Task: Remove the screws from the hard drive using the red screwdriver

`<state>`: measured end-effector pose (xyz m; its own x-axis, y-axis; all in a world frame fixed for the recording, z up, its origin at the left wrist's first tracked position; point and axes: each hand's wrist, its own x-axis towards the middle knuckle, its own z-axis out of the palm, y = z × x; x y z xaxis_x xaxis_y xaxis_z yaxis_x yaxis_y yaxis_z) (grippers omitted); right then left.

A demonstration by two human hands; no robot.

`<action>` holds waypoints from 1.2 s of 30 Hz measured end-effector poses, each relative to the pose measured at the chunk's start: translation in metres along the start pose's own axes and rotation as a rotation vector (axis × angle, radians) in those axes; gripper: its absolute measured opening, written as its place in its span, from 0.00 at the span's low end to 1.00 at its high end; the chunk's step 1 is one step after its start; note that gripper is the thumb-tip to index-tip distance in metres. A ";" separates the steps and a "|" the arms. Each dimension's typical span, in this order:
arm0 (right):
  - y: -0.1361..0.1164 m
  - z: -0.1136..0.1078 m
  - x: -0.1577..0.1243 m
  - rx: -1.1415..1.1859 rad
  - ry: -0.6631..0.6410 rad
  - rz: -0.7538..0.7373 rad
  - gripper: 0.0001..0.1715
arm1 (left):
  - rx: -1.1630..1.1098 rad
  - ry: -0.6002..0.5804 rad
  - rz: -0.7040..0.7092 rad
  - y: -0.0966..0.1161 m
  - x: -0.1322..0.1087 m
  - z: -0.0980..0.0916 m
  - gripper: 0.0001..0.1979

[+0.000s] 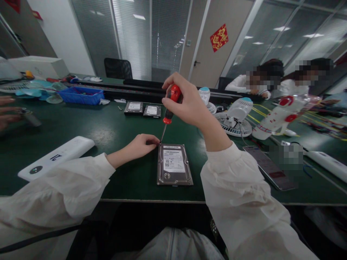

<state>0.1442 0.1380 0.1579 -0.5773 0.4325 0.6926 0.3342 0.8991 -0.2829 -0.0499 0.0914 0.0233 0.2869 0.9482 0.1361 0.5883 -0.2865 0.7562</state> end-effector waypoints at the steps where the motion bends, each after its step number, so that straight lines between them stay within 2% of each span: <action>1: 0.000 0.000 0.000 -0.001 0.007 0.005 0.10 | 0.002 0.000 -0.002 0.000 0.000 0.000 0.13; 8: 0.005 0.003 0.001 0.030 0.014 0.002 0.17 | -0.008 -0.011 0.003 -0.003 0.001 0.000 0.13; 14: 0.004 0.004 0.001 -0.014 0.026 0.011 0.09 | -0.010 -0.006 0.040 -0.008 0.002 0.000 0.13; 17: 0.005 0.003 0.002 -0.042 0.032 0.006 0.08 | -0.017 -0.005 0.030 -0.007 0.002 0.000 0.13; 24: -0.003 0.000 0.000 -0.041 -0.025 -0.040 0.15 | -0.018 0.001 0.031 -0.009 0.003 0.001 0.13; 30: 0.000 0.002 0.001 -0.104 -0.029 -0.067 0.08 | -0.016 0.001 0.039 -0.009 0.002 0.001 0.13; 36: -0.005 0.000 -0.001 -0.108 -0.066 -0.029 0.17 | -0.001 -0.006 0.016 -0.011 0.002 0.000 0.13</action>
<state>0.1432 0.1333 0.1591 -0.6346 0.4128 0.6533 0.3928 0.9003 -0.1874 -0.0551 0.0966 0.0153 0.3013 0.9425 0.1444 0.5828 -0.3019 0.7545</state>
